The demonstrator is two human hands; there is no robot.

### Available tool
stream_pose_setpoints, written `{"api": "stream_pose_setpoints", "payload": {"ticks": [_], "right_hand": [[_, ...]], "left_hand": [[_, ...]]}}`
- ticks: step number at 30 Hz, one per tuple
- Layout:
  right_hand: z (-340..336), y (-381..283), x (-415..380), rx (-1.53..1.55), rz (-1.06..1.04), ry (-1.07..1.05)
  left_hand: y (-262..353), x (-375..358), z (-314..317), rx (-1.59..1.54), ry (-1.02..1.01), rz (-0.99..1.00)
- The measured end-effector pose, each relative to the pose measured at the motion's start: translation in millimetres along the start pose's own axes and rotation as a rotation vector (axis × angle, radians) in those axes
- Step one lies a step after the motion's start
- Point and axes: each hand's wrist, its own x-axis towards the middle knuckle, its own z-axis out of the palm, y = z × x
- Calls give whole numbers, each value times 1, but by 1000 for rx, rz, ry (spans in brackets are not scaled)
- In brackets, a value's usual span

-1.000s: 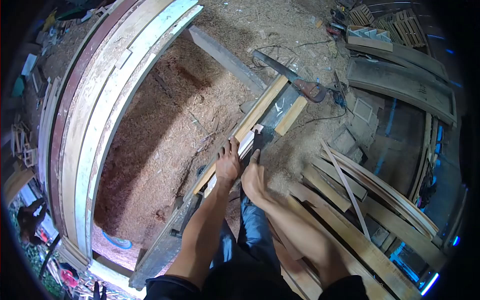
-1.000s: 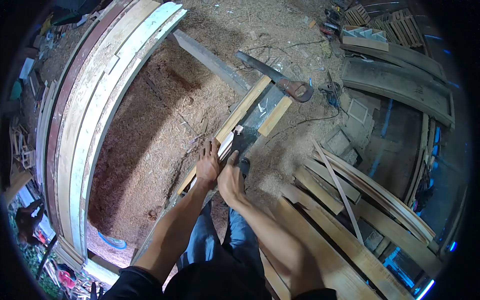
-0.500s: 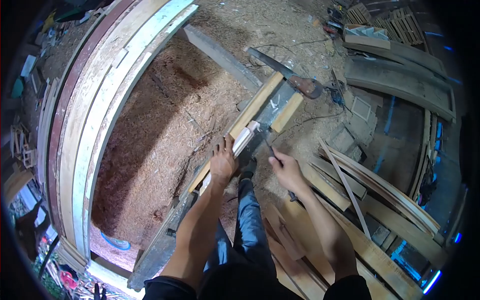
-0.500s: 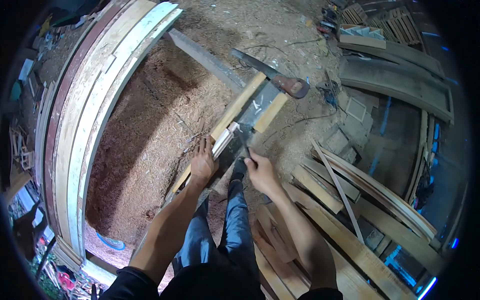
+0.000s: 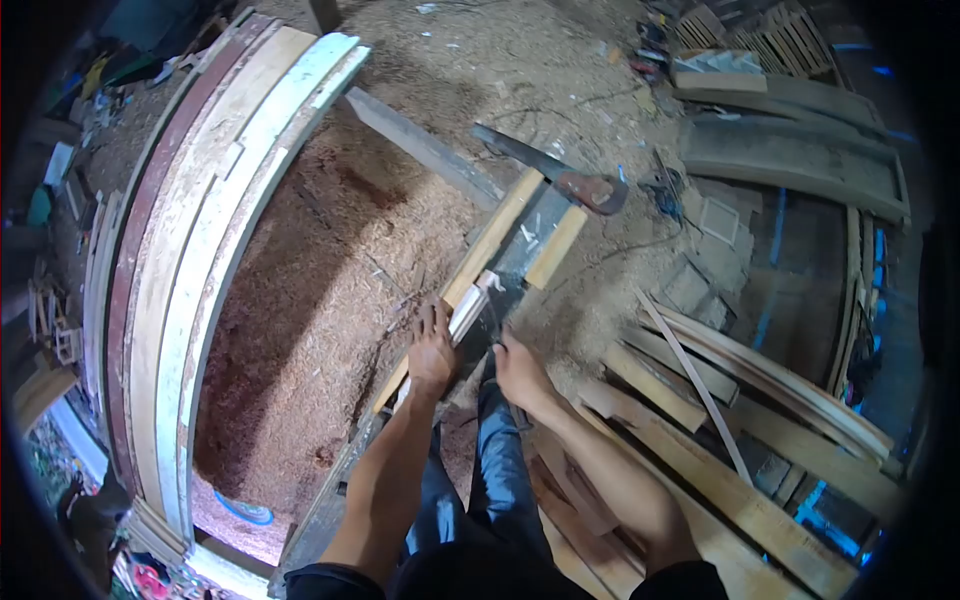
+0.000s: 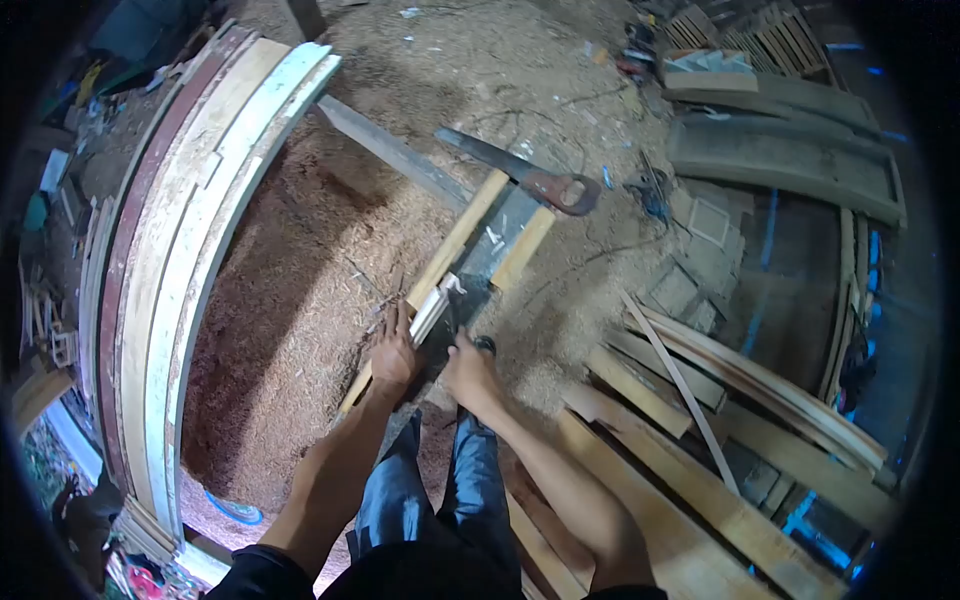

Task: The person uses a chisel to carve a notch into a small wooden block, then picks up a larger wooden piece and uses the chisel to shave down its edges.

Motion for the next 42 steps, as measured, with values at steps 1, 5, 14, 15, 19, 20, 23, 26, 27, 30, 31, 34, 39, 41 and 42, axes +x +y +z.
{"api": "stream_pose_setpoints", "payload": {"ticks": [1,5,14,15,19,20,23,26,27,30,31,34,39,41,42], "right_hand": [[-9,-8,5,121,26,-43],[-46,16,-12,249,437,-336],[-96,-6,-18,190,329,-289],[-95,-9,-12,111,242,-268],[-93,-15,9,-57,71,-277],[-92,-16,11,-33,42,-276],[-102,-42,23,-195,160,-429],[-106,-60,27,-291,172,-481],[-105,-62,28,-339,147,-483],[-108,-75,33,-358,153,-546],[-108,-80,34,-358,155,-548],[-102,-103,40,-436,164,-582],[-68,-110,25,-282,292,-360],[-58,-108,18,-210,314,-342],[-54,-110,14,-104,356,-311]], "left_hand": [[2,-1,-4,56,17,14],[-5,-3,4,48,-15,-21],[4,-3,-5,59,-27,-19],[2,-3,-5,57,2,6],[1,-1,-2,30,-48,-35],[0,-1,-1,21,-52,-40],[0,-1,0,97,-55,-45],[-6,0,10,80,-29,-22],[-7,0,12,95,-19,-26],[-10,1,14,101,-42,-14],[-10,0,13,101,-44,-14],[-9,-1,12,47,-46,-4],[-6,-2,8,21,27,31],[0,-2,-1,5,-29,3],[2,-1,-6,-6,-80,-37]]}}
